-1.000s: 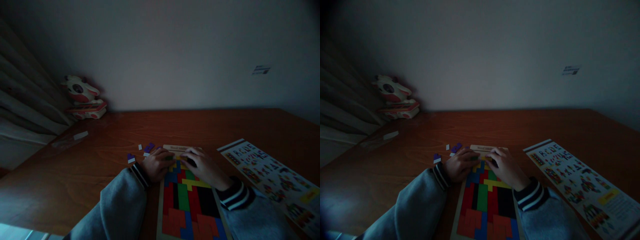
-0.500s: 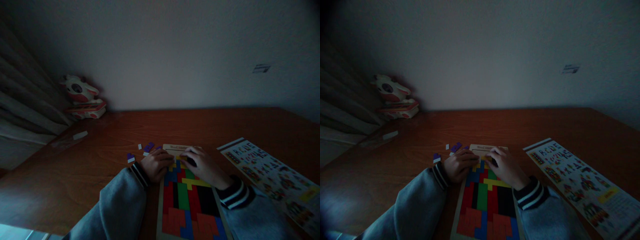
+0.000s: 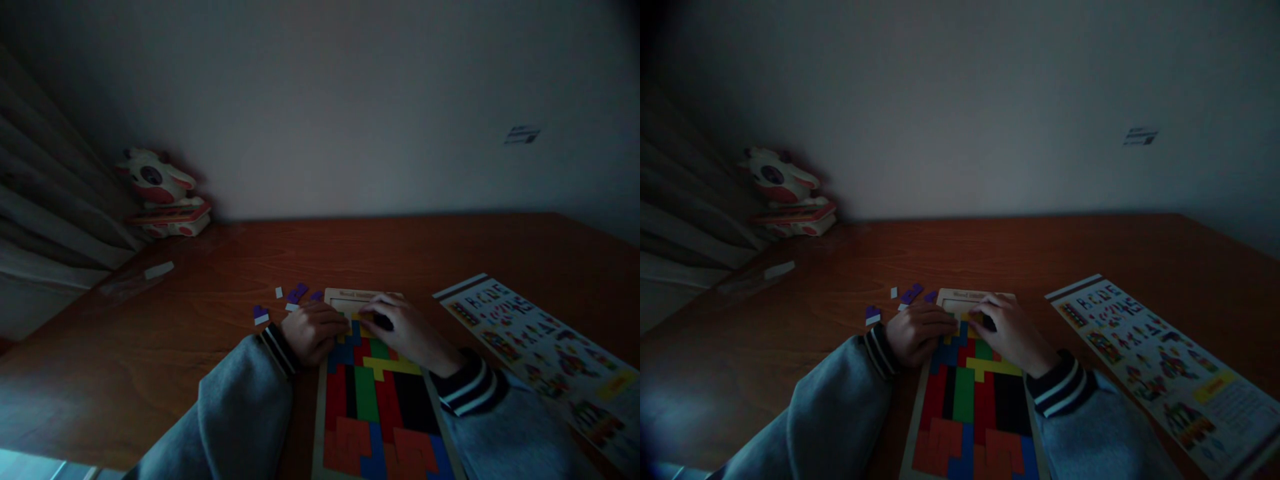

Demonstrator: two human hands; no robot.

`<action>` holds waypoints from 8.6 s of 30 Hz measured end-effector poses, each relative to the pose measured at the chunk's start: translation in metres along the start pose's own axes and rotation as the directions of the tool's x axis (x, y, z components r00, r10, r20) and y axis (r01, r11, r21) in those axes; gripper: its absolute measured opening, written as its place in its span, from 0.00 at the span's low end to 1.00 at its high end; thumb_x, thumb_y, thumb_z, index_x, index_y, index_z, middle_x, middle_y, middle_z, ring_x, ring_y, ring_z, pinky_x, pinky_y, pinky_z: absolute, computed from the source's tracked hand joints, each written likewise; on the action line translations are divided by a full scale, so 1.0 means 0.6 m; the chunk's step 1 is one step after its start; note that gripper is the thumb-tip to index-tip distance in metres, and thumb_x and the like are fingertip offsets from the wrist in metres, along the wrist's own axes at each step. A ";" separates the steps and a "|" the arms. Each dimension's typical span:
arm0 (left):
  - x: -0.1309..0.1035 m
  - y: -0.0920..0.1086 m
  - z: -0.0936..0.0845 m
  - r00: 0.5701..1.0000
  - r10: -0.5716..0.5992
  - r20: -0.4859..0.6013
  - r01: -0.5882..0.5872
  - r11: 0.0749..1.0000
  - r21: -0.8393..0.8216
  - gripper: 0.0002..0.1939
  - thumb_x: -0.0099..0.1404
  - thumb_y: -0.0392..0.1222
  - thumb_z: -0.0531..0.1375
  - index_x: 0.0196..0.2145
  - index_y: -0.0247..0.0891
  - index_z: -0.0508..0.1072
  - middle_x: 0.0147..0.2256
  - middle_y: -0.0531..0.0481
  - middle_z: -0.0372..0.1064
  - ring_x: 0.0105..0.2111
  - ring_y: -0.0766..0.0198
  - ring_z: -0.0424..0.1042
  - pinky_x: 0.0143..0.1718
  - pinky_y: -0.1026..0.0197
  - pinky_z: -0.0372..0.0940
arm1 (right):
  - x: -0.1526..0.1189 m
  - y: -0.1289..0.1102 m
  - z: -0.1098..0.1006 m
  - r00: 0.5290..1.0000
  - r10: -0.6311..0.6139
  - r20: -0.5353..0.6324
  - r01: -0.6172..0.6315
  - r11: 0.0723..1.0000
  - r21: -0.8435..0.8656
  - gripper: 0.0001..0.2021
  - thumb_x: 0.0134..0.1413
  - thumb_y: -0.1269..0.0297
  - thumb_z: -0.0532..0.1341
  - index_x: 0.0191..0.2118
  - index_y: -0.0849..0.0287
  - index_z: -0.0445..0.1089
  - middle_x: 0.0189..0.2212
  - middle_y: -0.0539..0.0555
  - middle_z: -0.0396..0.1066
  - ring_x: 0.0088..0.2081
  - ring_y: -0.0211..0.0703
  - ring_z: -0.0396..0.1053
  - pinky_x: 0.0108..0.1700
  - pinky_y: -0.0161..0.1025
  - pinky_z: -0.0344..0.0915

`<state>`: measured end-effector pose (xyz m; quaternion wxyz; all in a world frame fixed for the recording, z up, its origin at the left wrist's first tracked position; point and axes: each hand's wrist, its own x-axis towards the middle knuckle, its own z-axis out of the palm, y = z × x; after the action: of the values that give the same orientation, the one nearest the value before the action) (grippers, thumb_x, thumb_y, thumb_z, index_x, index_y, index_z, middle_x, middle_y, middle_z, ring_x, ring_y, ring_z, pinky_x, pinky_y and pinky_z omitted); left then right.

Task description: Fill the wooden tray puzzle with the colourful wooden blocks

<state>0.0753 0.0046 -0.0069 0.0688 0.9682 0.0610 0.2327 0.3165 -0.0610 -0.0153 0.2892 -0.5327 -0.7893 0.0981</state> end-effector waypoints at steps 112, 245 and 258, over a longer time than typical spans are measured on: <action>-0.080 -0.053 -0.049 0.744 -0.664 -0.079 0.659 0.710 0.248 0.14 0.69 0.48 0.57 0.46 0.44 0.79 0.43 0.48 0.77 0.43 0.56 0.72 0.48 0.54 0.64 | 0.149 -0.097 0.082 0.985 0.082 0.149 -0.057 0.984 -0.168 0.08 0.58 0.65 0.62 0.42 0.56 0.75 0.44 0.58 0.75 0.47 0.53 0.72 0.49 0.49 0.64; 0.028 0.005 0.023 0.834 -0.490 -0.254 0.361 0.833 -0.420 0.06 0.67 0.36 0.60 0.40 0.35 0.76 0.37 0.44 0.76 0.38 0.61 0.76 0.40 0.60 0.73 | -0.022 0.073 -0.074 0.947 0.253 0.195 -0.297 0.923 0.243 0.13 0.59 0.52 0.60 0.41 0.52 0.77 0.41 0.55 0.75 0.43 0.49 0.72 0.46 0.47 0.68; 0.024 0.001 0.028 0.850 -0.470 -0.238 0.358 0.846 -0.394 0.06 0.67 0.34 0.59 0.40 0.37 0.76 0.39 0.46 0.76 0.40 0.61 0.76 0.42 0.59 0.72 | -0.031 0.088 -0.075 0.901 0.345 0.264 -0.419 0.849 0.321 0.13 0.56 0.51 0.62 0.43 0.51 0.75 0.39 0.53 0.78 0.41 0.49 0.74 0.44 0.48 0.69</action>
<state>0.0956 0.0042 -0.0152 0.2706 0.8529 0.2414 0.3755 0.3881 -0.0631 -0.0098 0.2796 -0.6032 -0.6585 0.3527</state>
